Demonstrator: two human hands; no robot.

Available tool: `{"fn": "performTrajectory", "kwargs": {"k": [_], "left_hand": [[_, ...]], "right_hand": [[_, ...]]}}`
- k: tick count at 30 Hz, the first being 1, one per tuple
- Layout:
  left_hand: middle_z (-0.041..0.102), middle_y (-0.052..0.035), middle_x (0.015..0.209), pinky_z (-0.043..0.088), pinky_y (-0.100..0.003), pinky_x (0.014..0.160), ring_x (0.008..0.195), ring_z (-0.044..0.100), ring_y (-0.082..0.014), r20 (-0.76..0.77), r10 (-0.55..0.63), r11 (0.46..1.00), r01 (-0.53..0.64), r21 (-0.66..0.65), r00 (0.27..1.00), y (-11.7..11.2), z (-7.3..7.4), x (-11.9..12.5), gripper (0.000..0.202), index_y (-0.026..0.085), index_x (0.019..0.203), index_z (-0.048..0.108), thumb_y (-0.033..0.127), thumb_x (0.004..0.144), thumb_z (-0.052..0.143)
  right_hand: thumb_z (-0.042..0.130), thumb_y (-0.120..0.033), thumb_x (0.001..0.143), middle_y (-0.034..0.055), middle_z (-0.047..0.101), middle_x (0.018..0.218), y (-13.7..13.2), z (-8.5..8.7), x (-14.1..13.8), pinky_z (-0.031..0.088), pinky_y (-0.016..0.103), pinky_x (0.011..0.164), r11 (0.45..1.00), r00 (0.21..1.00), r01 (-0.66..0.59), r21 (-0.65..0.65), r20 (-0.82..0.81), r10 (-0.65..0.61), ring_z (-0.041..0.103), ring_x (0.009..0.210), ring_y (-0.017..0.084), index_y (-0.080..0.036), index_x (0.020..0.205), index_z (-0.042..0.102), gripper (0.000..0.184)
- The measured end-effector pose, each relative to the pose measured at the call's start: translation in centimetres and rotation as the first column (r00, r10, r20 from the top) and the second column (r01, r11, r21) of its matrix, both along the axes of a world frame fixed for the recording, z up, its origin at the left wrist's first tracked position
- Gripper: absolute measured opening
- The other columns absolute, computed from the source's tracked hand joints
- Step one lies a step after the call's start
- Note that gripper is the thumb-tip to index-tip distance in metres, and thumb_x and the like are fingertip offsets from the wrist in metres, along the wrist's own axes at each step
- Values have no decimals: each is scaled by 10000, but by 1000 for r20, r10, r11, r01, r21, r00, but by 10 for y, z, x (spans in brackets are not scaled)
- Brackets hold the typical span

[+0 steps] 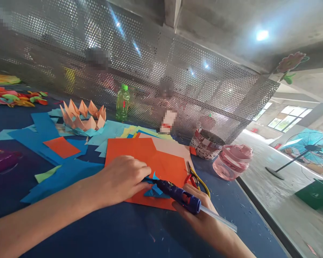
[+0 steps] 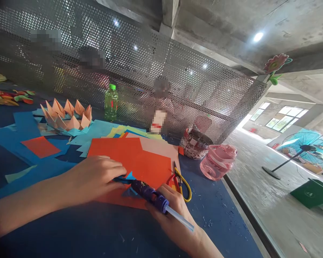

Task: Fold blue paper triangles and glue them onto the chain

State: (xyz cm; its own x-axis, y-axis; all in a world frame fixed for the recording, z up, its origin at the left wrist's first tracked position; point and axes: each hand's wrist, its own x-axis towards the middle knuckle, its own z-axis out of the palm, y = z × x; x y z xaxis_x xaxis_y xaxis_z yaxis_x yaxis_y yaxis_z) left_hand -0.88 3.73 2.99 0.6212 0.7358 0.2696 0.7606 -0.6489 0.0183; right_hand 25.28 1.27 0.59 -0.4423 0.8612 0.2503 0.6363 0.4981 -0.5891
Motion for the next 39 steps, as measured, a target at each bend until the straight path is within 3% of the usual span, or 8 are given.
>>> {"fn": "performTrajectory", "kwargs": {"k": [20,39], "left_hand": [[657,8,734,310,-321,572,688,638,-224,-24,30,1000,-30,1,999,-1,3,-1,277,221,795,598,459,930,551],[653,15,709,273,-311,549,651,621,-210,-13,53,998,-53,40,998,0,8,-2,188,218,815,610,387,893,630]], "right_hand": [[567,-335,904,-24,508,689,1,-6,5,341,235,566,1000,1000,-9,12,15,9,455,599,107,-196,694,437,284],[564,-310,916,-38,479,668,4,-5,8,317,218,531,996,999,-34,79,-4,34,408,570,93,-202,704,424,276]]}}
